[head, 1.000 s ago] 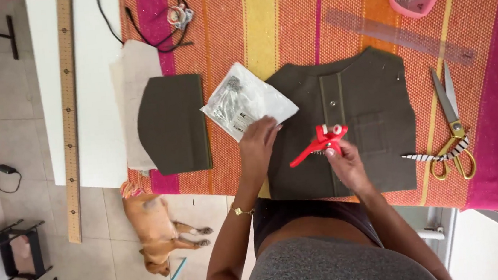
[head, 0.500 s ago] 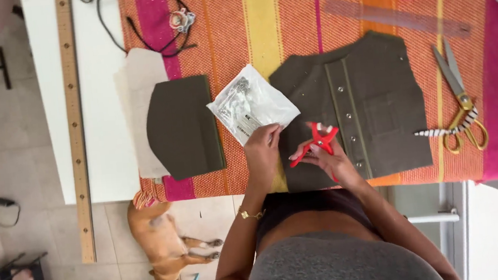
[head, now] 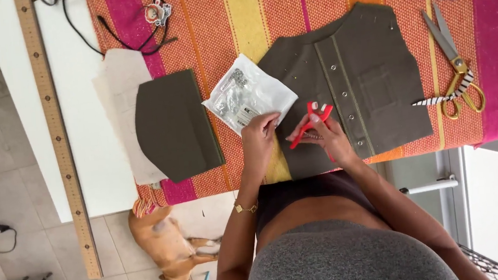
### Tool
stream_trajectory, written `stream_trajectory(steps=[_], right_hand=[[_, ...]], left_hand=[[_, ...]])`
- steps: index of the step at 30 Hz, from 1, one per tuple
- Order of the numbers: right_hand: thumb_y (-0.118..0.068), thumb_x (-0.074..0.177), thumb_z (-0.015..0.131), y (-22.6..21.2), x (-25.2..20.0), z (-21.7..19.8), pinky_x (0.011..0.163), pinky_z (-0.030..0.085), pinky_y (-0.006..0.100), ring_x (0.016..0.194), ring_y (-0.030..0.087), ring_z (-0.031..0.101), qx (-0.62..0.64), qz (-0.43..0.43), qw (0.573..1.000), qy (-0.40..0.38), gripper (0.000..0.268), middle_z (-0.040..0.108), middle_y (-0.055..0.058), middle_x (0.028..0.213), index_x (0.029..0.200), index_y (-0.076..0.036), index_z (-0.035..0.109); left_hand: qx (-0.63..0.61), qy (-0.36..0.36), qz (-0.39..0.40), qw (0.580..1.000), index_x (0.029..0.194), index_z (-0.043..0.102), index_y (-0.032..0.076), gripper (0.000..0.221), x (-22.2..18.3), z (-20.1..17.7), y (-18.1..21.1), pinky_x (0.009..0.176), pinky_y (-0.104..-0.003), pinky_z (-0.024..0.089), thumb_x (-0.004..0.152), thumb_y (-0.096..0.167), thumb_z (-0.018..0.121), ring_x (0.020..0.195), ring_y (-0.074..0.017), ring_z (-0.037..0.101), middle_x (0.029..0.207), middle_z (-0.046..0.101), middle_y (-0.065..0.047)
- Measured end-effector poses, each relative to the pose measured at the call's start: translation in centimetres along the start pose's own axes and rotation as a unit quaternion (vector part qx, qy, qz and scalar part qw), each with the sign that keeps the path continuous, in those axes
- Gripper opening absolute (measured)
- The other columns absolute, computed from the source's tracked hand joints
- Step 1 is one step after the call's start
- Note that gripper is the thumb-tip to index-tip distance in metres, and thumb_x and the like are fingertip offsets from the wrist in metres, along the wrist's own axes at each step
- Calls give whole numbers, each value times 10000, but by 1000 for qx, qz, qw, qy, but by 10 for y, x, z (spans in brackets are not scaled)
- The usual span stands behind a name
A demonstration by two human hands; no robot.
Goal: The person is organizing fabric pattern pieces on a work table, ironing them to remove wrinkles, and then sorting small metal hardware components like snaps or rivets from a package.
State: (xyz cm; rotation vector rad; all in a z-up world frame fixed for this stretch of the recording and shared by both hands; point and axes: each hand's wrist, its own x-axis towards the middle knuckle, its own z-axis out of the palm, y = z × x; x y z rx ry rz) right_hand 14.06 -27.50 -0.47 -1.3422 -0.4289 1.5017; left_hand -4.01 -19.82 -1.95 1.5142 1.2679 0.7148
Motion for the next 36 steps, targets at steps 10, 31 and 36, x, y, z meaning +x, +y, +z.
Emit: stream_trajectory(steps=[10,31,36], right_hand=[[12,955,579,-30,2,11,896,642,406,898,279,764,-106,-21,992,-69,539,727,212,831,1489,46,637],[-360,1094,562,14,15,-14,1057,588,539,1228,395,727,94,67,993,-13,499,739,286,1296,1399,29,632],[-147,1121,588,14,8,-8,1053,623,526,1185,340,722,127,17,988,81,304,669,187,1244,1391,-11,621]], left_hand=[[-36,13,21,999,981,831,62,119,8,9,-14,838,-390,641,911,132,897,910,-322,794,902,793,-158],[337,107,194,915,1501,676,167,442,-23,20,-27,1208,-505,373,1069,86,629,1521,-289,500,1636,588,-72],[324,73,196,923,1648,498,93,638,-23,14,-16,1343,-568,224,1025,54,628,1648,-313,353,1748,452,-117]])
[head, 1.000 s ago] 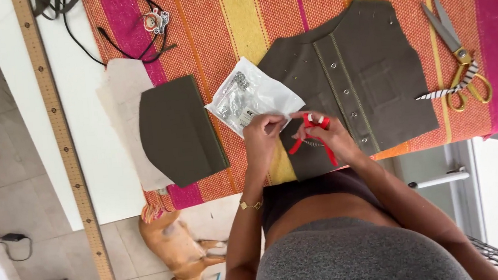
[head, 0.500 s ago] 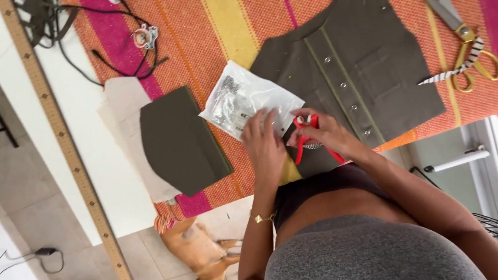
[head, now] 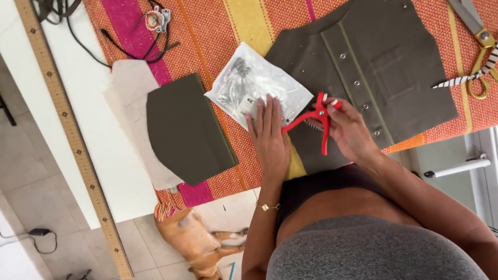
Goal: The person is organizing fabric pattern pieces on a work table, ironing them to remove wrinkles, and then sorting small metal hardware components like snaps or rivets from a package.
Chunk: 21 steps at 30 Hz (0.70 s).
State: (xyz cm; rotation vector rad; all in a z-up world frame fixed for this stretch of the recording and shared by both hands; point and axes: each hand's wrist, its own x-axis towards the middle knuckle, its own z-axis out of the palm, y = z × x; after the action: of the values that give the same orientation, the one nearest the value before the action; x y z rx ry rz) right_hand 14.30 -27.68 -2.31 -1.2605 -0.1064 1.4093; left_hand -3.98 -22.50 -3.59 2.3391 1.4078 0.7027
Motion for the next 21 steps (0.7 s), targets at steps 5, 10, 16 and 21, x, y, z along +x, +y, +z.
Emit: stream_trajectory(steps=[5,10,16,21], right_hand=[[-79,1123,622,22,10,-14,1181,553,574,1310,358,663,55,-82,993,67,287,609,180,1323,1392,22,608],[-4,974,772,25,7,-22,840,654,340,957,207,754,-69,-78,994,39,219,745,118,1055,1183,-9,706],[59,965,751,11,3,-23,716,708,510,794,362,790,-91,-87,992,13,243,725,259,985,1169,103,626],[34,1023,744,-2,5,-20,830,716,560,876,427,794,-33,-106,991,69,227,679,270,1005,1141,124,573]], left_hand=[[11,47,7,999,1688,447,119,626,4,9,1,1364,-581,150,1076,35,548,1668,-351,313,1781,389,-123],[9,70,27,997,1647,507,205,645,5,18,8,1360,-594,177,1043,2,602,1673,-330,287,1785,385,-67],[-24,82,27,996,1583,593,249,611,9,19,5,1334,-610,276,1031,-9,646,1617,-331,397,1721,489,-60],[-48,82,29,995,1608,580,196,676,6,18,6,1314,-587,343,988,-57,679,1536,-335,529,1637,593,-87]])
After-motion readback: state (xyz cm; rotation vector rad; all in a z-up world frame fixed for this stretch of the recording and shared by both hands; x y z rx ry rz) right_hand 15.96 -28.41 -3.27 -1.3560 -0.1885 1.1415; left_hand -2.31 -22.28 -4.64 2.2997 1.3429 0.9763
